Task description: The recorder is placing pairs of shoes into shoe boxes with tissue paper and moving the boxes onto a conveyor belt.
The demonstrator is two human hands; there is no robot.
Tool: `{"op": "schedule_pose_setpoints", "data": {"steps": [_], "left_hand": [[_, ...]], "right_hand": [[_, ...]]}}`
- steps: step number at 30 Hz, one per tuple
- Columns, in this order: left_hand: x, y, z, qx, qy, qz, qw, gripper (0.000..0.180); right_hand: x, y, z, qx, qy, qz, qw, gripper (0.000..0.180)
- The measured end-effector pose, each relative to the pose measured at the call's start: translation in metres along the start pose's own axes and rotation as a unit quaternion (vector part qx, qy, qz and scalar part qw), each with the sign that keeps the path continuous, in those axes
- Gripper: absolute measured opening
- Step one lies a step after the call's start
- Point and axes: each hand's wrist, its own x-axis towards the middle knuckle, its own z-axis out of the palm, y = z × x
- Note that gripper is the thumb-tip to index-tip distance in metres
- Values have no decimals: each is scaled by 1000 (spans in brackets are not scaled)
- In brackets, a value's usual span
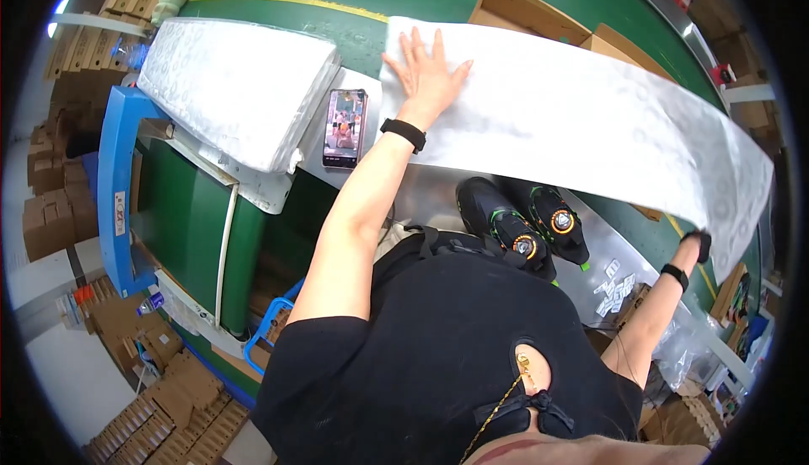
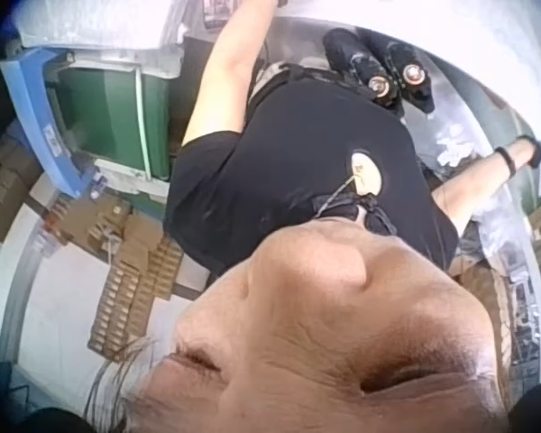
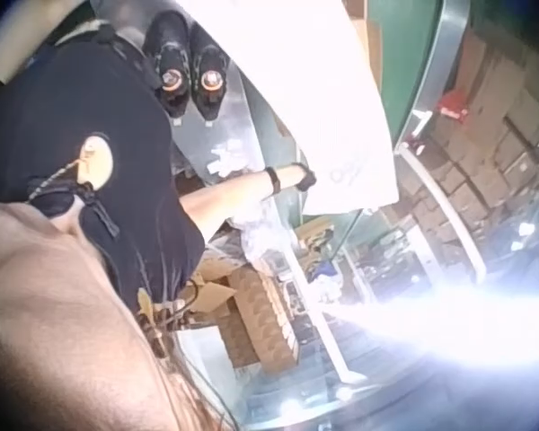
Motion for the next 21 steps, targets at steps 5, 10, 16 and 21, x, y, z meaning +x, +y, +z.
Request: {"op": "schedule_pose_setpoints", "data": {"steps": [5,10,16,21], "left_hand": [[-3,-40,11,-228,-152,-235,933,99],[-6,-38,-46,-514,-324,-308,732,68],[16,-38,-5,-419,-376,-156,812,46],[88,-74,1,-403,-116,-62,906,50]], "right_hand": [[48,-20,-85,133,61,97,984,44],[4,-3,-57,185,-122,225,949,43],[48,25,-78,151,-121,178,965,28],[-80,12,-32,-123,-34,6,992,47]]}}
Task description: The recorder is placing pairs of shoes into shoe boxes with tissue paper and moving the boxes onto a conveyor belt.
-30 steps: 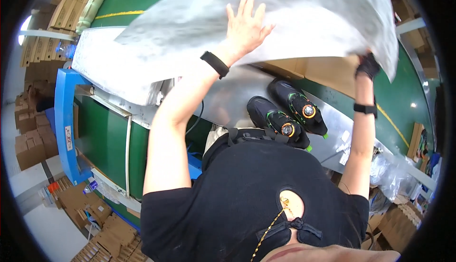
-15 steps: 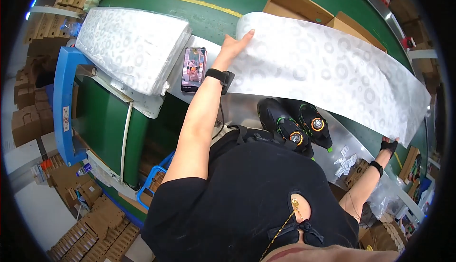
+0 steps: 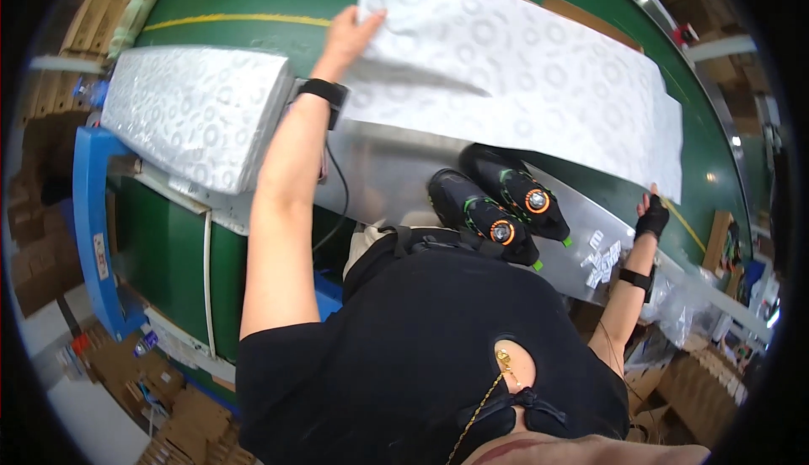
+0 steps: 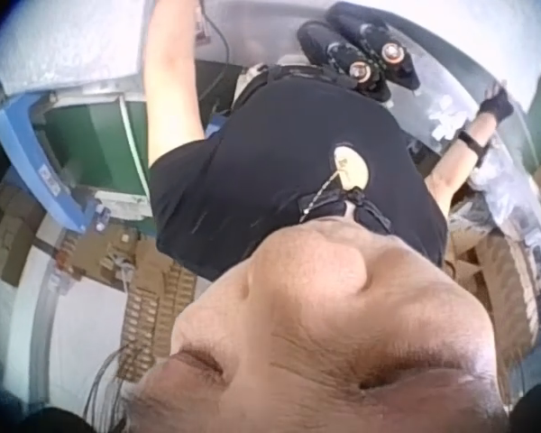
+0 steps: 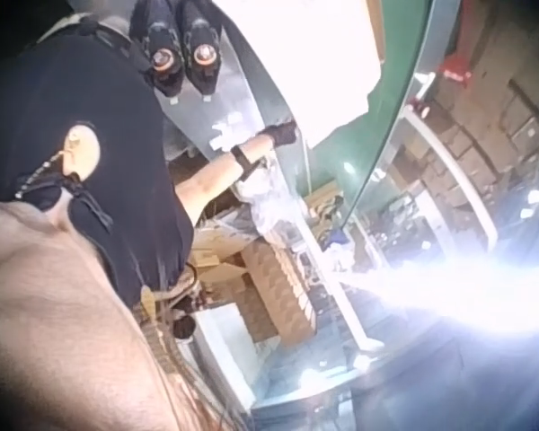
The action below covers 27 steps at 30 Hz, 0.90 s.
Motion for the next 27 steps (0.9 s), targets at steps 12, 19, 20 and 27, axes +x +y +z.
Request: {"op": "schedule_pose_setpoints", "data": {"steps": [12,19,20,27], "left_hand": [[-69,40,82,-63,-258,-214,940,45],[-71,19,166,-110,-62,-45,991,38],[-64,20,160,-74,-13,-16,997,37],[-21,-18,70,7,16,-18,1000,34]], "right_hand": [[-272,56,30,-514,-425,-550,502,29],[-267,29,69,-521,-410,-549,510,23],[-265,9,71,-472,-436,-558,524,23],[-238,-113,65,-294,-515,-367,716,29]]}}
